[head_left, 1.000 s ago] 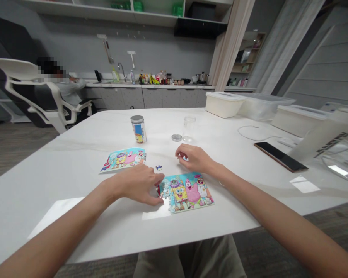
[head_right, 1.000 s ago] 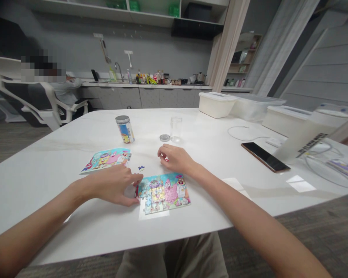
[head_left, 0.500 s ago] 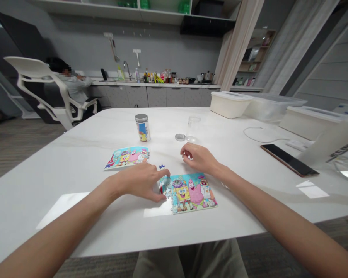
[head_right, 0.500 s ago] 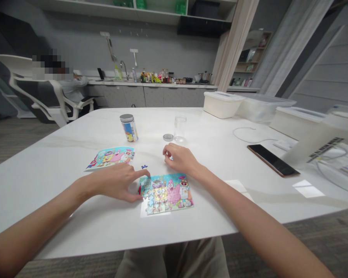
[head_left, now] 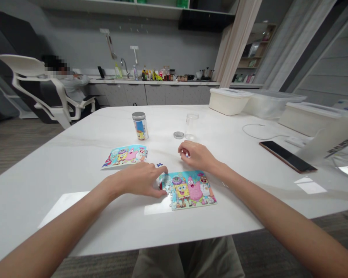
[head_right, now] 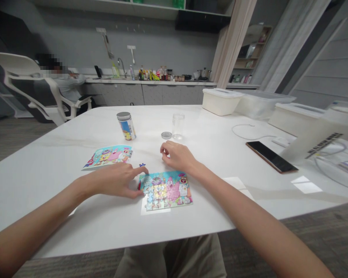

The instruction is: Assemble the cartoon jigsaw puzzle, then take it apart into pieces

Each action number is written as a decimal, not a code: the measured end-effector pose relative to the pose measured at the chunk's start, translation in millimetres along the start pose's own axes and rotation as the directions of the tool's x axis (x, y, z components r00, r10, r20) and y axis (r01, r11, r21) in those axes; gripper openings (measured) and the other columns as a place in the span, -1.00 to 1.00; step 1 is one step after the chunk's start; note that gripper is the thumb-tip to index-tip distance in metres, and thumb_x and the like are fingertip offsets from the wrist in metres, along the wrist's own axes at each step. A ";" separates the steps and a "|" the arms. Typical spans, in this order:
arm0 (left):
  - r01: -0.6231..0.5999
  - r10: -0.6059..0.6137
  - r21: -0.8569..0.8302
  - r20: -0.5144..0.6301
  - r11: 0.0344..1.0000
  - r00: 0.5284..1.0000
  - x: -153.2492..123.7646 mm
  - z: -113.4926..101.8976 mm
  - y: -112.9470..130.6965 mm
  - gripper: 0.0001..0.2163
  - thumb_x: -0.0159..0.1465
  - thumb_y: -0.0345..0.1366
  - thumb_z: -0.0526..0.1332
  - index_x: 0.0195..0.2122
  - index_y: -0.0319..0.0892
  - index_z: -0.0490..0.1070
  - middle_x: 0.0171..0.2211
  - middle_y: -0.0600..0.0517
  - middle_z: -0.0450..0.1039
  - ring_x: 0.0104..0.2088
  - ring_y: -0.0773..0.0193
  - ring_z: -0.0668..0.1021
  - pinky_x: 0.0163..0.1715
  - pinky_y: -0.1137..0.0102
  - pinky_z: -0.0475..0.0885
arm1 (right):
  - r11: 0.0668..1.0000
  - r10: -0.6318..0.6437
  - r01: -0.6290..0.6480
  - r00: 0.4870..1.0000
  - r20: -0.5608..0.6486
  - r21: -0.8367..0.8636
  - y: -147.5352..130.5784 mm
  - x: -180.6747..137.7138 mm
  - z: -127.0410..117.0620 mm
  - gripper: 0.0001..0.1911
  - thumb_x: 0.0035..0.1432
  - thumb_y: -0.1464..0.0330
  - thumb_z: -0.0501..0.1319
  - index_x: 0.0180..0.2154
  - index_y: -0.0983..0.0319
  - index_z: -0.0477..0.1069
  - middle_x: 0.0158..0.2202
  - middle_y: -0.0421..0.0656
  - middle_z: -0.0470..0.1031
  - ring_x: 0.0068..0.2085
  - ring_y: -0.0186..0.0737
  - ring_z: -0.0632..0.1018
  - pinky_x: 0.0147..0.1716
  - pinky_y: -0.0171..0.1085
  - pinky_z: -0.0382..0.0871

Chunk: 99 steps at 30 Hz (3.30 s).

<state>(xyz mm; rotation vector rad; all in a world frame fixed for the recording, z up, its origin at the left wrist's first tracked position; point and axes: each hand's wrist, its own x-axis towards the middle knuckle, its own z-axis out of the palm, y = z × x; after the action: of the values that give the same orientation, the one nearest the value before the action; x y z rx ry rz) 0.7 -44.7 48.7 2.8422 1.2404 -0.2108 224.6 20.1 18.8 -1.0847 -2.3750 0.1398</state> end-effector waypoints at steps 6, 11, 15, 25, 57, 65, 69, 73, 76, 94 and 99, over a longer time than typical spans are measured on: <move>-0.003 0.003 -0.007 -0.007 1.000 1.000 3.6 4.1 5.0 -0.51 0.23 0.07 0.09 0.03 -0.18 0.34 -0.55 0.00 0.42 -0.54 0.17 0.47 -0.53 0.36 0.25 | 1.000 0.002 -0.002 1.000 0.016 -0.006 2.6 0.3 2.0 -0.88 0.07 0.51 0.12 -0.32 0.22 0.35 -0.37 -0.19 0.42 -0.38 -0.30 0.39 -0.40 -0.30 0.16; -0.028 0.030 0.042 -0.044 0.999 0.999 6.3 10.0 8.0 -0.56 0.29 0.00 0.05 0.05 -0.19 0.34 -0.56 -0.01 0.42 -0.53 0.16 0.50 -0.53 0.37 0.25 | 1.000 0.019 -0.019 1.000 -0.011 -0.008 2.0 -0.3 0.4 -0.90 0.11 0.48 0.11 -0.31 0.23 0.37 -0.35 -0.17 0.43 -0.38 -0.30 0.40 -0.40 -0.30 0.18; -0.047 0.052 0.086 -0.060 0.995 0.997 8.2 15.8 9.5 -0.55 0.34 -0.02 -0.01 0.11 -0.21 0.28 -0.56 -0.04 0.45 -0.53 0.15 0.52 -0.54 0.37 0.26 | 0.999 0.033 -0.032 0.999 -0.043 0.018 2.1 1.2 -0.4 -0.89 0.07 0.50 0.13 -0.34 0.23 0.40 -0.30 -0.14 0.44 -0.37 -0.29 0.42 -0.37 -0.28 0.24; -0.091 0.098 0.123 -0.056 0.988 0.994 8.4 17.2 8.9 -0.54 0.37 -0.01 -0.06 0.10 -0.24 0.27 -0.56 -0.05 0.47 -0.55 0.16 0.52 -0.56 0.38 0.27 | 0.515 0.325 -0.432 0.898 0.298 0.740 8.3 11.0 2.5 -0.90 0.10 0.42 0.25 -0.28 0.25 0.47 -0.31 -0.07 0.58 -0.47 -0.35 0.47 -0.64 -0.38 0.26; -0.047 0.130 0.135 -0.712 0.990 0.690 13.2 31.6 -3.6 -0.71 0.37 -0.33 0.00 -0.40 -0.18 0.46 -0.74 0.14 0.34 -0.74 0.40 0.36 -0.70 0.47 0.10 | 0.348 -0.015 -0.491 0.849 0.529 0.799 -21.1 0.3 -8.9 -0.82 0.01 0.34 0.37 -0.35 0.25 0.44 -0.39 -0.21 0.46 -0.38 -0.39 0.43 -0.46 -0.38 0.25; -0.109 0.199 0.166 -0.817 0.980 0.541 12.1 24.0 -4.3 -0.78 0.35 -0.31 0.11 -0.42 -0.16 0.46 -0.75 0.19 0.35 -0.75 0.46 0.36 -0.71 0.52 0.11 | 0.296 -0.081 -0.443 0.871 0.484 0.847 -16.3 -1.2 -7.5 -0.85 0.03 0.35 0.37 -0.33 0.23 0.46 -0.38 -0.22 0.48 -0.37 -0.40 0.44 -0.40 -0.37 0.30; -0.086 0.206 0.192 -0.794 0.978 0.572 13.5 28.7 -6.7 -0.74 0.37 -0.28 0.09 -0.45 -0.15 0.44 -0.76 0.18 0.33 -0.74 0.45 0.35 -0.70 0.51 0.10 | 0.335 -0.065 -0.430 0.877 0.476 0.838 -15.1 -1.8 -6.8 -0.84 0.01 0.34 0.38 -0.34 0.23 0.46 -0.39 -0.22 0.48 -0.38 -0.39 0.44 -0.41 -0.36 0.30; 0.024 0.136 0.220 -0.681 0.975 0.719 13.3 28.0 -3.5 -0.78 0.36 -0.20 0.09 -0.33 -0.17 0.43 -0.75 0.14 0.32 -0.72 0.36 0.38 -0.68 0.47 0.10 | 0.347 -0.038 -0.407 0.894 0.446 0.845 -11.9 -0.6 -2.3 -0.83 -0.03 0.35 0.40 -0.34 0.22 0.49 -0.37 -0.21 0.50 -0.40 -0.40 0.43 -0.43 -0.36 0.30; 0.162 -0.043 0.192 -0.506 0.968 0.861 10.5 18.6 -3.4 -0.67 0.34 -0.12 0.11 0.00 -0.23 0.34 -0.68 0.10 0.39 -0.66 0.25 0.44 -0.65 0.44 0.14 | 0.353 0.050 -0.408 0.907 0.419 0.842 -7.8 2.2 0.8 -0.85 -0.06 0.35 0.40 -0.38 0.23 0.52 -0.36 -0.19 0.51 -0.40 -0.38 0.44 -0.42 -0.33 0.31; 0.090 -0.070 0.267 -0.081 0.960 0.994 2.9 7.3 -29.9 -0.74 0.40 -0.26 -0.09 -0.15 -0.19 0.37 -0.49 -0.05 0.49 -0.52 0.20 0.53 -0.54 0.41 0.21 | 0.861 0.169 -0.269 0.951 0.257 0.431 18.6 7.7 0.8 -0.79 0.03 0.53 0.22 -0.35 0.20 0.59 -0.30 -0.12 0.62 -0.22 -0.19 0.57 -0.21 -0.21 0.40; 0.099 -0.078 0.290 -0.082 0.952 0.994 3.0 5.6 -29.8 -0.74 0.39 -0.25 -0.07 -0.15 -0.20 0.38 -0.48 -0.06 0.49 -0.53 0.21 0.51 -0.56 0.41 0.18 | 0.937 0.135 -0.174 0.980 0.145 0.304 26.5 6.8 -4.8 -0.77 0.03 0.57 0.18 -0.33 0.21 0.56 -0.24 -0.12 0.56 -0.27 -0.24 0.54 -0.23 -0.23 0.39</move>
<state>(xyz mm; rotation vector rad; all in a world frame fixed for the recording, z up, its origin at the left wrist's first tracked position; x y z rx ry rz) -19.7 -22.7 43.5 3.0668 1.4662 -0.3273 241.2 42.4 17.8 -1.1297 -2.2668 0.6377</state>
